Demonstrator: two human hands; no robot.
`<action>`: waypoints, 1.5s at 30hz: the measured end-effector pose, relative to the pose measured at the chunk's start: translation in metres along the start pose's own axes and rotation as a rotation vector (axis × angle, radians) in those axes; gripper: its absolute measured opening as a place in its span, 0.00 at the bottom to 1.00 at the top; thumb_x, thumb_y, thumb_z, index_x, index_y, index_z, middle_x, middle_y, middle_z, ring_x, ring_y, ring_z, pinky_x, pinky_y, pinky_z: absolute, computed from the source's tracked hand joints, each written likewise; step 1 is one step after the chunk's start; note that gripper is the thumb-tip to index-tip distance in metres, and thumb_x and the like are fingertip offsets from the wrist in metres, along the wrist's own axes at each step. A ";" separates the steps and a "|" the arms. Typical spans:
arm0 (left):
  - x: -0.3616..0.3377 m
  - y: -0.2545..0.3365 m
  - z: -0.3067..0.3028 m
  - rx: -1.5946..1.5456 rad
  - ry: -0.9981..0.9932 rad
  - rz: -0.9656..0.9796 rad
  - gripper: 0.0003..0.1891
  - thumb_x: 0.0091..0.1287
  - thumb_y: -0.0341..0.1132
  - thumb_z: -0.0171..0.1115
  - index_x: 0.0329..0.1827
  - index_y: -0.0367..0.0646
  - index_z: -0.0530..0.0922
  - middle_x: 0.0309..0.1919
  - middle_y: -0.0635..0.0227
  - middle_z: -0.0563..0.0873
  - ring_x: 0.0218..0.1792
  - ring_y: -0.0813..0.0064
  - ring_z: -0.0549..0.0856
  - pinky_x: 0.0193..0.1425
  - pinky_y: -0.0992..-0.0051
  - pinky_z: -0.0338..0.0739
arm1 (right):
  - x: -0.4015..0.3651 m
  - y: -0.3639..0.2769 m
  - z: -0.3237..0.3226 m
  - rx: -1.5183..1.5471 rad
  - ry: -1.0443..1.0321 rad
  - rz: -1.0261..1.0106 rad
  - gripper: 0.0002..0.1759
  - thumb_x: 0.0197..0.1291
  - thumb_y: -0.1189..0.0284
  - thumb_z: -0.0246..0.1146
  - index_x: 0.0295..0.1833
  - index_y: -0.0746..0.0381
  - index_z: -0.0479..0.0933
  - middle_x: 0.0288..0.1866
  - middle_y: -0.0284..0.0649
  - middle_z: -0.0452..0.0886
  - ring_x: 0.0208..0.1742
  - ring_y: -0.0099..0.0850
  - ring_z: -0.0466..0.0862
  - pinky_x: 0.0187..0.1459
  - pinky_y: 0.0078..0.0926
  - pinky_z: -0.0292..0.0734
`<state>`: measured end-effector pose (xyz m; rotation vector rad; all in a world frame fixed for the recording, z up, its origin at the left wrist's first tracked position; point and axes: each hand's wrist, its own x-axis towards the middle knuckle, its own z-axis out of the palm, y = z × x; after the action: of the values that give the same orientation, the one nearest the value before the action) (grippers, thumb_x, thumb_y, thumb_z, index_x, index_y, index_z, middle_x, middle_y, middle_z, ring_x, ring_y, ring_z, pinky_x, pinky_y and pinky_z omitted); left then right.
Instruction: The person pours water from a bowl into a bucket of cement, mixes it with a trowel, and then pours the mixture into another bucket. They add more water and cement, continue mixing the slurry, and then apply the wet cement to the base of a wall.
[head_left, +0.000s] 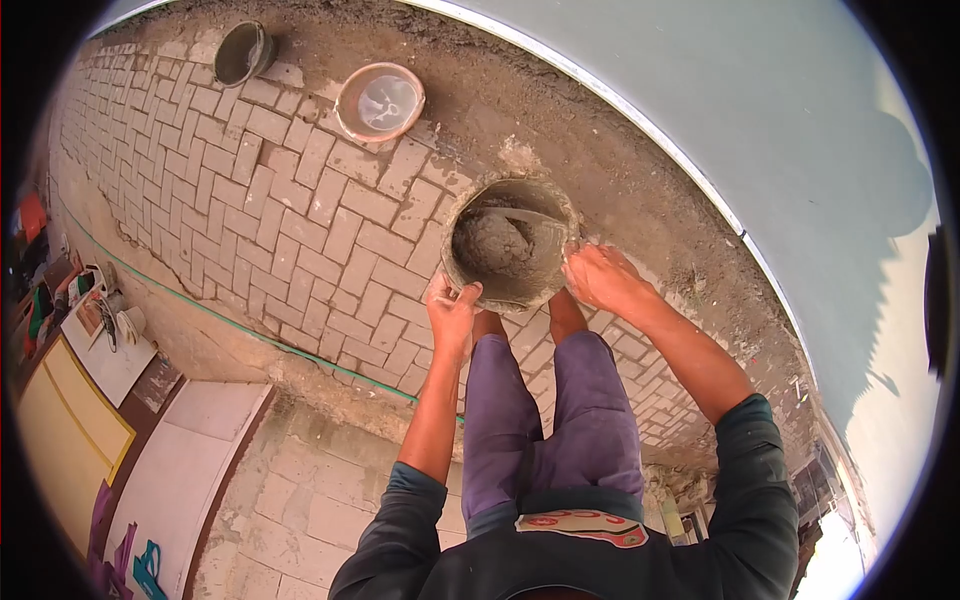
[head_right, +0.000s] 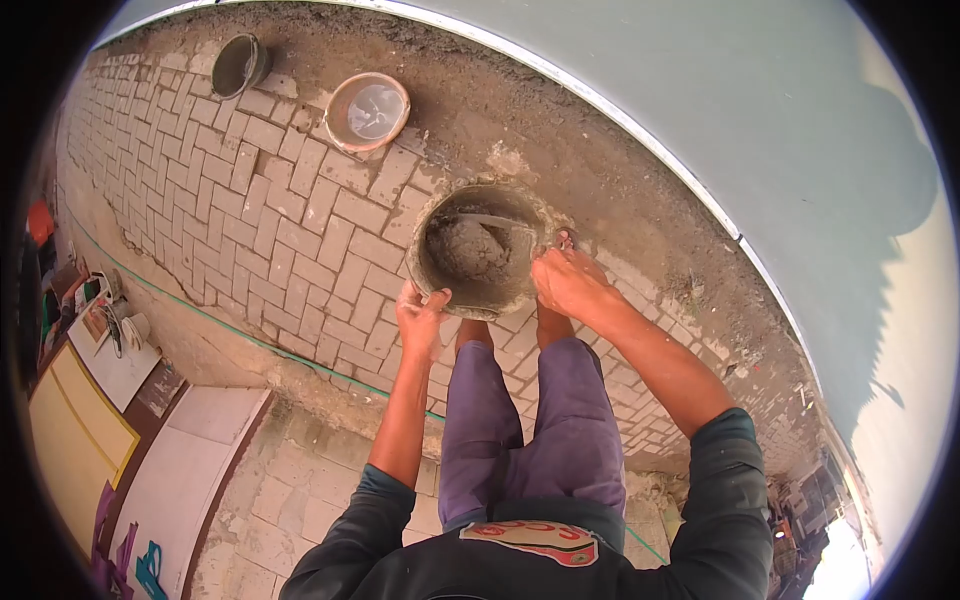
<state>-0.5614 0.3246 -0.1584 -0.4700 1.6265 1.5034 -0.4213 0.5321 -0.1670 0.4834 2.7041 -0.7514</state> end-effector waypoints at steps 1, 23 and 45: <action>-0.003 0.000 -0.004 0.015 -0.017 0.048 0.09 0.61 0.22 0.64 0.43 0.43 0.79 0.41 0.72 0.84 0.36 0.83 0.82 0.33 0.80 0.75 | 0.007 0.000 -0.009 -0.075 -0.017 -0.086 0.08 0.60 0.68 0.60 0.32 0.61 0.77 0.28 0.50 0.81 0.34 0.51 0.84 0.46 0.50 0.78; -0.050 0.017 -0.096 0.502 -0.423 0.333 0.10 0.58 0.19 0.63 0.42 0.30 0.78 0.73 0.37 0.67 0.63 0.65 0.80 0.57 0.71 0.79 | -0.114 -0.098 0.045 1.096 -0.517 0.647 0.19 0.69 0.63 0.60 0.41 0.73 0.78 0.26 0.45 0.79 0.24 0.32 0.81 0.25 0.33 0.77; -0.304 -0.044 -0.049 0.799 -0.979 0.180 0.14 0.59 0.20 0.61 0.48 0.40 0.78 0.38 0.69 0.86 0.33 0.82 0.84 0.29 0.82 0.75 | -0.488 -0.294 0.041 0.886 0.388 0.943 0.14 0.62 0.67 0.64 0.38 0.71 0.79 0.30 0.51 0.83 0.32 0.43 0.86 0.34 0.42 0.82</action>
<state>-0.3711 0.1888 0.0464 0.7624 1.2866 0.8194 -0.0898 0.1557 0.1060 2.0477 1.8301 -1.5639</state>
